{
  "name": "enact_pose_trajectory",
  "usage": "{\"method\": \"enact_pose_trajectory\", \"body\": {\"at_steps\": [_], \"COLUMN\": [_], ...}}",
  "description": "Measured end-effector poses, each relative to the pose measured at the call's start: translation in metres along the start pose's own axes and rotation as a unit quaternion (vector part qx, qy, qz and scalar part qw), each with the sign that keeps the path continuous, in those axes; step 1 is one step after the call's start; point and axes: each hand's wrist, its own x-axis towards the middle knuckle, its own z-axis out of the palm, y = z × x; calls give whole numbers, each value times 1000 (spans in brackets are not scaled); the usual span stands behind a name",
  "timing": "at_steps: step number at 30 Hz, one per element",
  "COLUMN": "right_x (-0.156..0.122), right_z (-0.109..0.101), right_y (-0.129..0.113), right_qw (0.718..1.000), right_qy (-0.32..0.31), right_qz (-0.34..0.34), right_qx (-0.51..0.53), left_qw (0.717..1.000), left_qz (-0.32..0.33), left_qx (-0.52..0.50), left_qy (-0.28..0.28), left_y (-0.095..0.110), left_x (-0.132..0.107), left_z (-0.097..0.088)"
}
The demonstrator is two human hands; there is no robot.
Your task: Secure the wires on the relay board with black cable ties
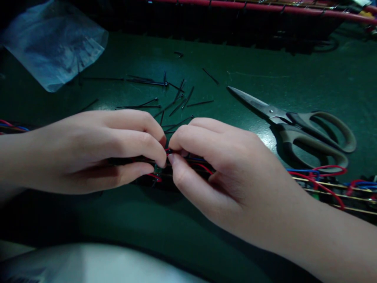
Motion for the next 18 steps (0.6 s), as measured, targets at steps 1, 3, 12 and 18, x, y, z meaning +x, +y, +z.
{"method": "enact_pose_trajectory", "body": {"at_steps": [1,3,12,18], "right_x": [0,0,-3,0], "right_z": [0,0,1,1], "right_y": [0,-1,-3,-1], "right_qw": [1000,1000,1000,1000], "right_qy": [1,5,2,3], "right_qz": [-1,-5,2,7], "right_qx": [0,1,-1,-2], "left_qw": [1000,1000,1000,1000], "left_qz": [-1,-2,-2,0], "left_qx": [0,0,-4,2], "left_qy": [0,-2,1,-3], "left_y": [0,0,1,0], "left_x": [0,-1,-1,0], "left_z": [0,0,0,0]}}
